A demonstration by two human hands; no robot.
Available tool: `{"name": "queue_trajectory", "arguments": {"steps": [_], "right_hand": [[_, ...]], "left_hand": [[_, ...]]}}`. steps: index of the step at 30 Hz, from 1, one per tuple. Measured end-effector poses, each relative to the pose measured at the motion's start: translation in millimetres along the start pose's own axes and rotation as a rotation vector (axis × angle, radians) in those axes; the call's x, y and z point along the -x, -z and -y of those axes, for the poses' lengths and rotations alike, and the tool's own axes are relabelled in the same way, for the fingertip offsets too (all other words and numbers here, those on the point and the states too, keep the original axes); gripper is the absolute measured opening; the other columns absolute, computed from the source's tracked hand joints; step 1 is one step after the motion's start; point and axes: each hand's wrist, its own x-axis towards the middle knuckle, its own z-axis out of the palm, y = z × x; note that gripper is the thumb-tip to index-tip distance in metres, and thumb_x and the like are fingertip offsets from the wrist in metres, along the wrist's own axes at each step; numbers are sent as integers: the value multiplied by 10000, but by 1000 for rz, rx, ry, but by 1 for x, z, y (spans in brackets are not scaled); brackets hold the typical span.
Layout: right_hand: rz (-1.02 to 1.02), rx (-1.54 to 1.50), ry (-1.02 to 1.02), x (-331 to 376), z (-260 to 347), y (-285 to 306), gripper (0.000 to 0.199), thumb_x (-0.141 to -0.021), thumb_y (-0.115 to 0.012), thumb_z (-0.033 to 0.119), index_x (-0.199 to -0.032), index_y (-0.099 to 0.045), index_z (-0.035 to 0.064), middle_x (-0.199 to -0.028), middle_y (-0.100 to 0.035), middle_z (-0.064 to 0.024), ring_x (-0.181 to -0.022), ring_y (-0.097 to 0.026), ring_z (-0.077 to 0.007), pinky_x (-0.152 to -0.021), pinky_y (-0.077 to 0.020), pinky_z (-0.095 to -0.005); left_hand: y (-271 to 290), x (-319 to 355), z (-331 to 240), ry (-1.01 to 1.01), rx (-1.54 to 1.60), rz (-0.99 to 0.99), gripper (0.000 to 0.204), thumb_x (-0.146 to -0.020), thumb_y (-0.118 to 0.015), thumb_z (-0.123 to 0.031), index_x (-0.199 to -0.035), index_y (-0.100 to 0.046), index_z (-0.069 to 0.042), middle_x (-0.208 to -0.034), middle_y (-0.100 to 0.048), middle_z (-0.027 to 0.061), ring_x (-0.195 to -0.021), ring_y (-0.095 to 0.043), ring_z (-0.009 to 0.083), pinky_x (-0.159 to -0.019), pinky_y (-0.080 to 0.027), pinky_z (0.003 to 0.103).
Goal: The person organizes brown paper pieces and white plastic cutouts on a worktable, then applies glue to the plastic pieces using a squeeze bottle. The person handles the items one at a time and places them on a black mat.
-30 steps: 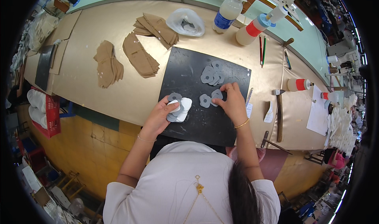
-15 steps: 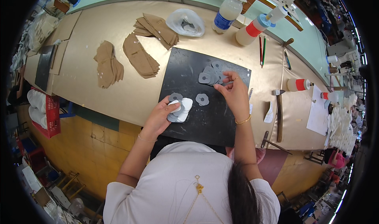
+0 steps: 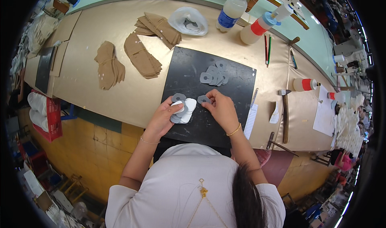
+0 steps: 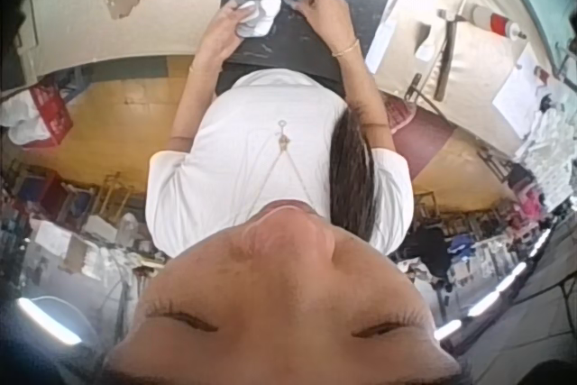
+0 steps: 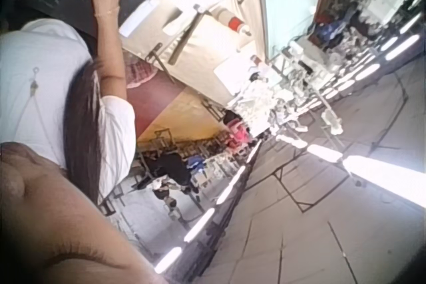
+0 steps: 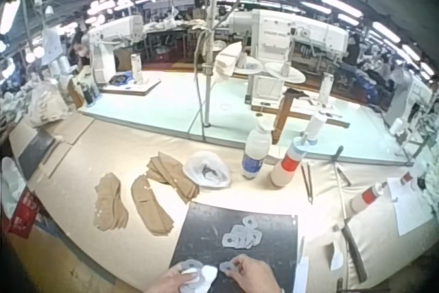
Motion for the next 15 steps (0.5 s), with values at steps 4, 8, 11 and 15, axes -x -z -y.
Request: {"name": "queue_trajectory", "arguments": {"steps": [4,8,11,15], "right_hand": [[-65,-169,-120,-12,21,25,399,-729,-791,160,-1062,-612,32,-813,-635,-101,-686,-613,-240,-723,-499,-364],[-448,34,91,-22,13,41,356,-763,-769,150,-1056,-620,16,-1020,-569,-127,-793,-582,-243,-719,-494,-351],[-356,43,39,-23,10,49,279,-787,-738,125,-1024,-634,22,-986,-568,-118,-808,-575,-257,-734,-487,-367],[-338,84,121,-34,-7,33,160,-795,-718,105,-913,-655,17,-949,-554,-108,-809,-570,-267,-720,-479,-366]], "left_hand": [[-2,1,-1,5,-10,-10,242,-926,-598,-74,-1154,-519,-57,-1061,-629,47,-964,-638,129,-831,-544,296],[-2,3,-2,2,-35,-7,250,-920,-600,-65,-1158,-523,-58,-1063,-629,48,-967,-638,133,-829,-545,297],[-1,3,-1,9,-42,-9,257,-921,-599,-65,-1166,-522,-58,-1065,-628,47,-968,-636,131,-829,-545,297],[-3,1,-2,22,-65,3,257,-923,-593,-64,-1170,-522,-57,-1068,-627,49,-969,-633,127,-830,-543,295]]}}
